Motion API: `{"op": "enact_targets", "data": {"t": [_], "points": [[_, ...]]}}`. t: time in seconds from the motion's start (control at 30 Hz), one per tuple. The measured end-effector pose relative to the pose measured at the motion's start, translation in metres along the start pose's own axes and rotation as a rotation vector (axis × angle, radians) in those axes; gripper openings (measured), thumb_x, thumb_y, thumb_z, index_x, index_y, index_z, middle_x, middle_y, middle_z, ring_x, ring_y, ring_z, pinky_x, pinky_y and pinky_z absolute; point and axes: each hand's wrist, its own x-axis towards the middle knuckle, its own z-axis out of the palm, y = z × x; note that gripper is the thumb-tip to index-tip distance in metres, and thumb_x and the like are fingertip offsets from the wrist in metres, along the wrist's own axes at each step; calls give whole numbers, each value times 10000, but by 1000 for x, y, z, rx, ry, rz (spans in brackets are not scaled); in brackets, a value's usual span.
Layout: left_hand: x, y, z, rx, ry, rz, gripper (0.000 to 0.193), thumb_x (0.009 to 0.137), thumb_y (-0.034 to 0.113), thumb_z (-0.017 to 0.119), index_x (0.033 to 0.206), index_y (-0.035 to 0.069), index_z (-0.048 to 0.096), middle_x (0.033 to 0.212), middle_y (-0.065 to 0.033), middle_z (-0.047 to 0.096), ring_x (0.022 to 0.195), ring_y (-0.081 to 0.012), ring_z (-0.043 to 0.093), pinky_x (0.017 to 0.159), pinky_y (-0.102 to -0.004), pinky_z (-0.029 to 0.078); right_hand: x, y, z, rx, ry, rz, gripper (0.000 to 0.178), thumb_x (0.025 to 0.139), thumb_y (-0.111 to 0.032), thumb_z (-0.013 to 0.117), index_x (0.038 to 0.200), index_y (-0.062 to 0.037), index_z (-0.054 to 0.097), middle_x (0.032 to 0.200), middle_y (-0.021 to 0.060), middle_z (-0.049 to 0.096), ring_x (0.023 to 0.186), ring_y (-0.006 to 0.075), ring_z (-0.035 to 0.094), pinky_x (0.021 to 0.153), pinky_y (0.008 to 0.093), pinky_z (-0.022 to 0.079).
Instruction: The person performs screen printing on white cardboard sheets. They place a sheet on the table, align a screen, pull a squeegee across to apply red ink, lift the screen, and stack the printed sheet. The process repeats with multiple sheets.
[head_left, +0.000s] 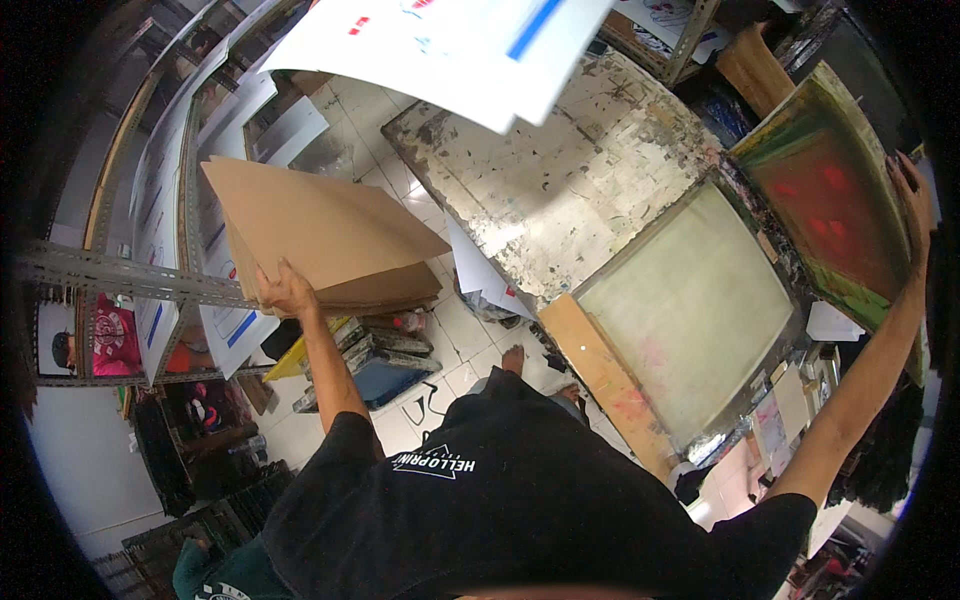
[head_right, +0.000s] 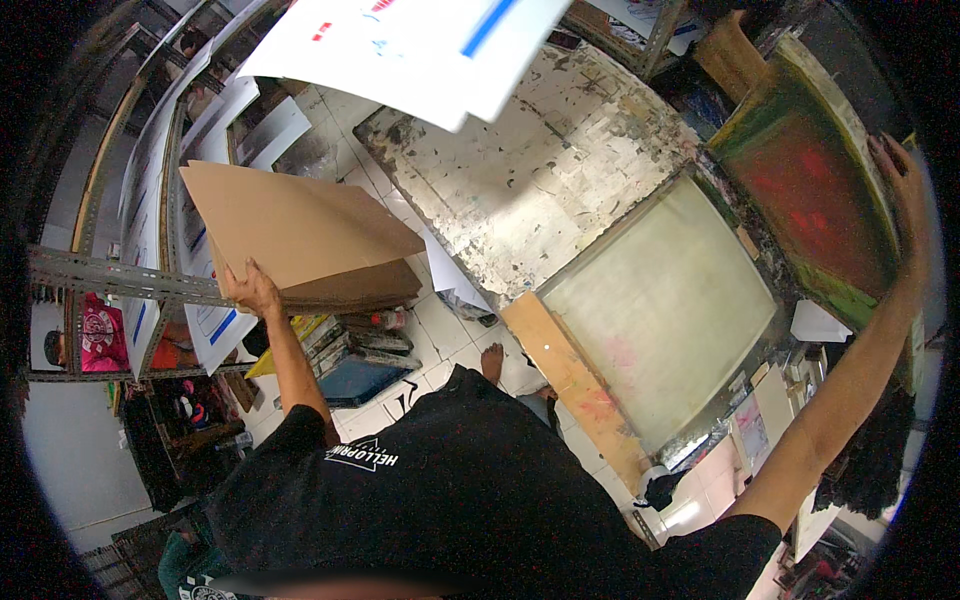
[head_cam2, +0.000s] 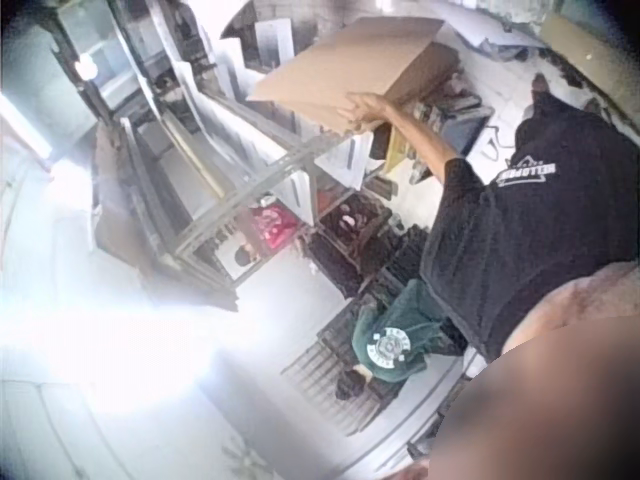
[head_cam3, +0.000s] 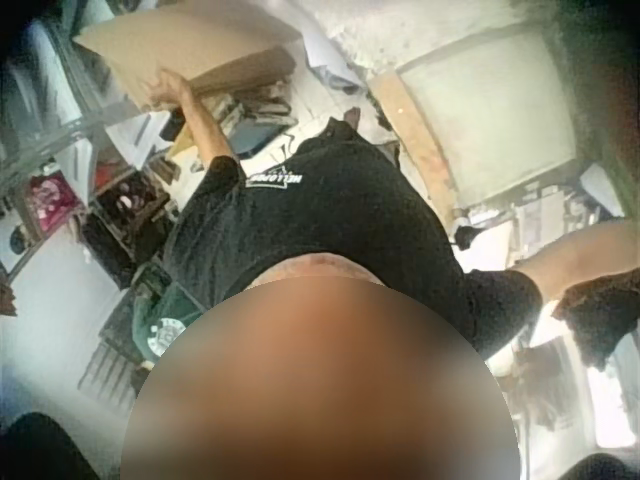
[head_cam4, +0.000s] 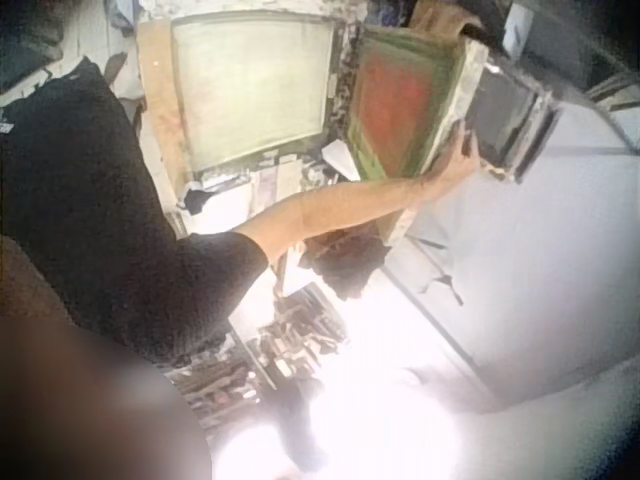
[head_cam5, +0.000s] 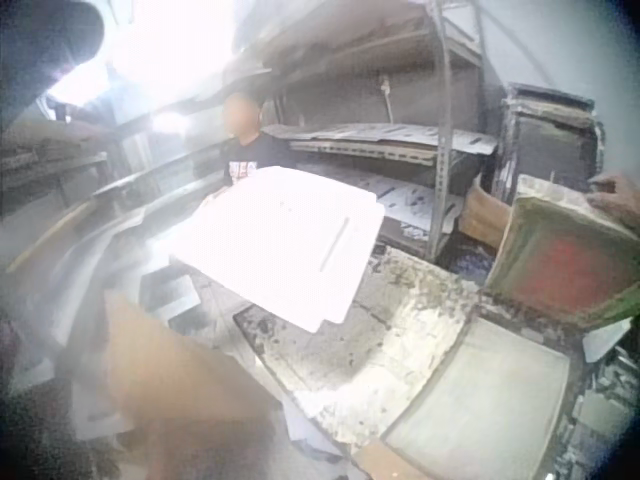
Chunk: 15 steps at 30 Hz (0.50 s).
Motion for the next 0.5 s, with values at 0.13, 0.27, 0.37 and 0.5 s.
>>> {"op": "enact_targets", "data": {"t": [0.13, 0.27, 0.37, 0.5], "points": [[-20, 54, -19, -85, 37, 160, 408, 872, 36, 626, 1254, -92, 561, 1034, -224, 692, 858, -307, 673, 788, -376, 520, -5, -6, -5, -41, 6, -51, 497, 965, -382, 564, 1359, -79, 555, 1427, 133, 499, 1313, 265, 480, 1124, 366, 343], [-56, 105, -35, 15, 20, 408, 409, 877, 12, 622, 1265, -102, 556, 1069, -245, 690, 884, -314, 688, 800, -375, 526, 0, -21, -4, 191, 38, 125, 566, 934, -438, 597, 1360, -68, 554, 1417, 161, 501, 1300, 265, 493, 1102, 362, 362], [-104, 137, -36, -94, -135, 460, 404, 872, -22, 598, 1269, -87, 571, 1103, -259, 679, 931, -349, 694, 828, -380, 526, 0, -27, -10, 222, 28, 148, 622, 910, -488, 611, 1375, -81, 542, 1429, 161, 489, 1303, 263, 490, 1111, 367, 351], [-158, 175, -38, 51, -295, 830, 530, 829, -85, 529, 1349, 14, 562, 1154, -234, 670, 931, -320, 713, 851, -374, 515, -8, -42, -22, 46, -54, 10, 670, 870, -554, 631, 1403, -162, 525, 1515, 138, 386, 1367, 258, 416, 1169, 374, 281]]}}
